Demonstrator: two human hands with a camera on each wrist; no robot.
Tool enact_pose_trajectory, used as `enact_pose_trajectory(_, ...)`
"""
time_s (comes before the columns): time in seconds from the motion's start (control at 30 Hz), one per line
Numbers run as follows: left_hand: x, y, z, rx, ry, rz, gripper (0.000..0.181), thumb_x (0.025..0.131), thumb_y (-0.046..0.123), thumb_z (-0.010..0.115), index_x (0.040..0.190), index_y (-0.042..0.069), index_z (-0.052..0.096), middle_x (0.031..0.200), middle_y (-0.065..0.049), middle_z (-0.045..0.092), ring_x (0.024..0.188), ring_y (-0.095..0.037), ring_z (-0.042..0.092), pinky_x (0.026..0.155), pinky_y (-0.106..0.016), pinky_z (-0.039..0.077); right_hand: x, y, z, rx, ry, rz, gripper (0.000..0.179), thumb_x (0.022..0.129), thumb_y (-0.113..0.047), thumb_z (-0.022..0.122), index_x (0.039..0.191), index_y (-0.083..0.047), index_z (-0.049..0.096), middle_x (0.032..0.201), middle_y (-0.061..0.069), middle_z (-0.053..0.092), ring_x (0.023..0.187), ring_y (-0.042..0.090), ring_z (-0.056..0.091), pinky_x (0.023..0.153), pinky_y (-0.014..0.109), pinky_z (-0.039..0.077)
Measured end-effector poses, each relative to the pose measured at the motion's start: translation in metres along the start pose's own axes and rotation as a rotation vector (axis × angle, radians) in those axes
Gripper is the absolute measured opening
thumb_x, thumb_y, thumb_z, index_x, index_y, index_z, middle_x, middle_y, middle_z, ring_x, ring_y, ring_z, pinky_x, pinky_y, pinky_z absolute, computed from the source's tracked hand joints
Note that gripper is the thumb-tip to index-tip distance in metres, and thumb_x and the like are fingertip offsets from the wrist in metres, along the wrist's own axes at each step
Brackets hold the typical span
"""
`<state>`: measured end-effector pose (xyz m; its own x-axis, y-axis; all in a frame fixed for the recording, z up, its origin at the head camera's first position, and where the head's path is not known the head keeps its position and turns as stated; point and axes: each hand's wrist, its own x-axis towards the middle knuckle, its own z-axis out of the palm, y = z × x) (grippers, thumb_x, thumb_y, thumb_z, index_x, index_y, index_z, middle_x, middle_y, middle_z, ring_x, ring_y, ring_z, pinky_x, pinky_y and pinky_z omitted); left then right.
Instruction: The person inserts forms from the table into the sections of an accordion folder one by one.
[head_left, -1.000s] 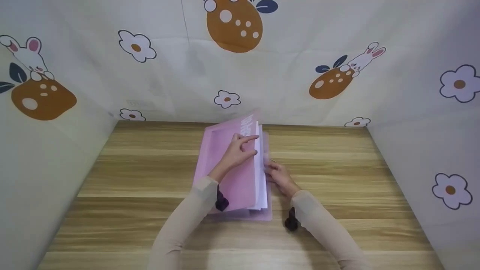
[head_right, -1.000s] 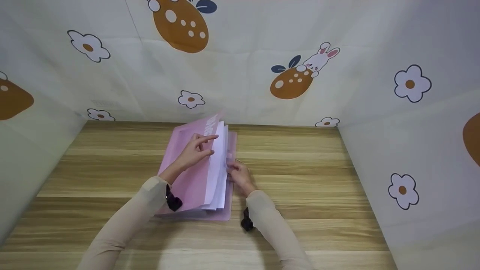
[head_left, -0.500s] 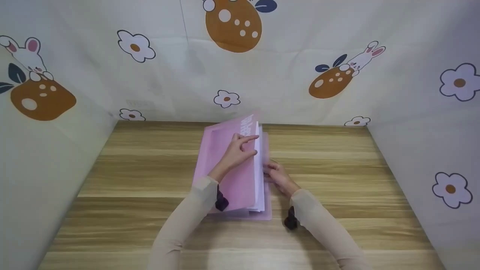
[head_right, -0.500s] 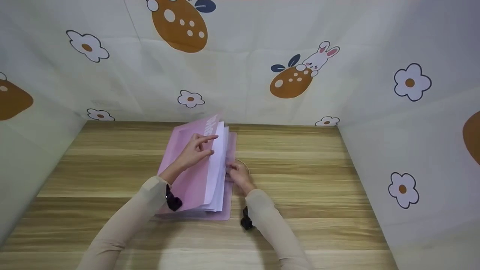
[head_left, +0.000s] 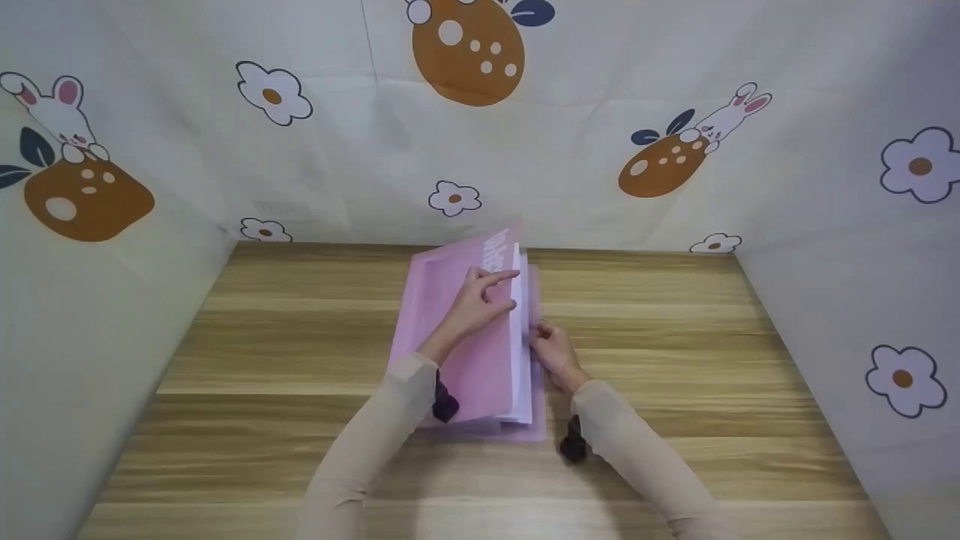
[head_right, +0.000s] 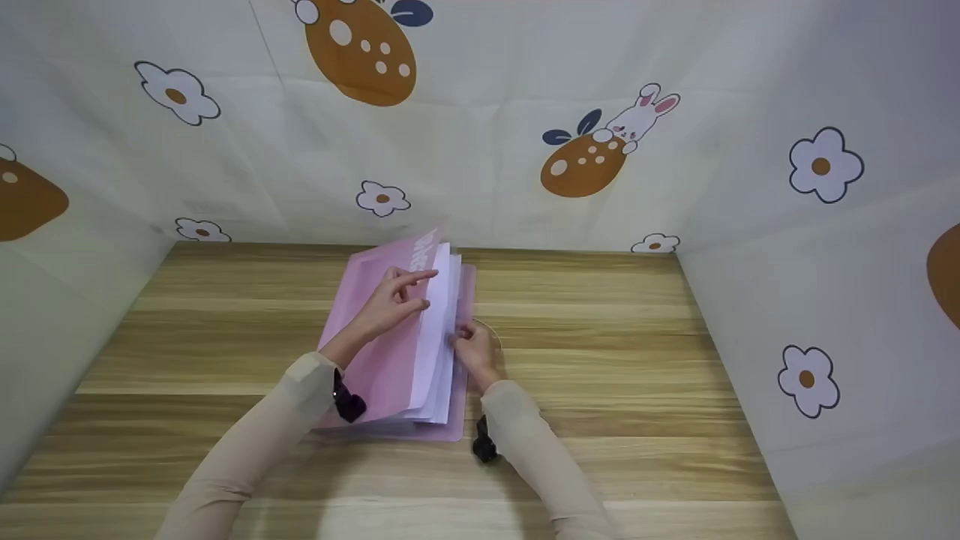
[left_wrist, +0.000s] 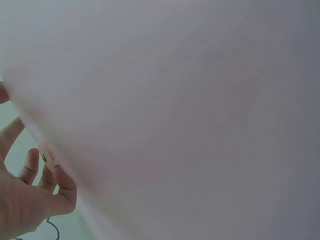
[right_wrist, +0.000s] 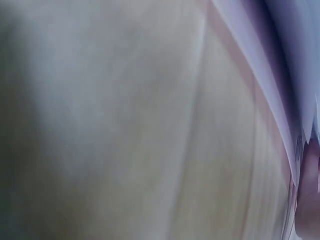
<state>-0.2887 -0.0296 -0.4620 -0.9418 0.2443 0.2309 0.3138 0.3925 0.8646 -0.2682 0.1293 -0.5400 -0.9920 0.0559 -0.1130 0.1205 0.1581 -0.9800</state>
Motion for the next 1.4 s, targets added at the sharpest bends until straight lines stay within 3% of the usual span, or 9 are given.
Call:
enact_pose_trajectory(0.23,-0.001,0.000,0.000,-0.007,0.002,0.004,0.047,0.072,0.014,0.063,0.118,0.014,0.058,0.093,-0.007,0.037,0.066,-0.016,0.035,0.059,-0.025,0.032,0.001,-0.001,0.001,0.037,-0.009,0.052,0.036,0.080,0.004,0.045,0.115,0.013,0.049,0.091,0.016,0.057,0.076,0.017,0.053,0.062,0.025,0.044)
enact_pose_trajectory(0.5,-0.001,0.000,0.000,-0.002,0.003,0.021,0.046,0.073,0.014,0.063,0.118,0.014,0.058,0.093,-0.011,0.039,0.066,-0.018,0.036,0.059,-0.025,0.031,0.000,-0.004,0.001,-0.007,-0.009,0.101,0.038,0.083,-0.001,0.045,0.119,0.012,0.046,0.107,0.024,0.054,0.091,0.025,0.053,0.074,0.033,0.044)
enact_pose_trajectory(1.0,0.000,-0.001,0.001,-0.015,0.007,0.021,0.045,0.073,0.013,0.064,0.118,0.014,0.058,0.092,-0.012,0.038,0.065,-0.014,0.034,0.058,-0.025,0.031,0.003,-0.003,-0.002,0.060,-0.009,0.078,0.032,0.080,0.005,0.047,0.111,0.015,0.051,0.101,0.022,0.056,0.083,0.021,0.055,0.070,0.030,0.046)
enact_pose_trajectory(1.27,0.000,-0.001,0.001,-0.001,0.009,0.016,0.046,0.073,0.012,0.064,0.118,0.014,0.058,0.093,-0.008,0.037,0.064,-0.012,0.033,0.058,-0.024,0.032,0.007,-0.003,-0.016,0.191,-0.027,0.066,0.034,0.076,0.007,0.054,0.109,0.014,0.052,0.091,0.019,0.060,0.077,0.018,0.058,0.070,0.031,0.047)
enact_pose_trajectory(1.4,-0.001,0.000,0.001,0.002,0.008,0.011,0.046,0.072,0.012,0.064,0.118,0.014,0.058,0.093,-0.007,0.037,0.064,-0.012,0.033,0.058,-0.024,0.032,0.009,-0.003,-0.026,0.191,-0.026,0.033,0.036,0.076,0.007,0.053,0.110,0.016,0.050,0.094,0.019,0.060,0.078,0.017,0.060,0.070,0.028,0.047)
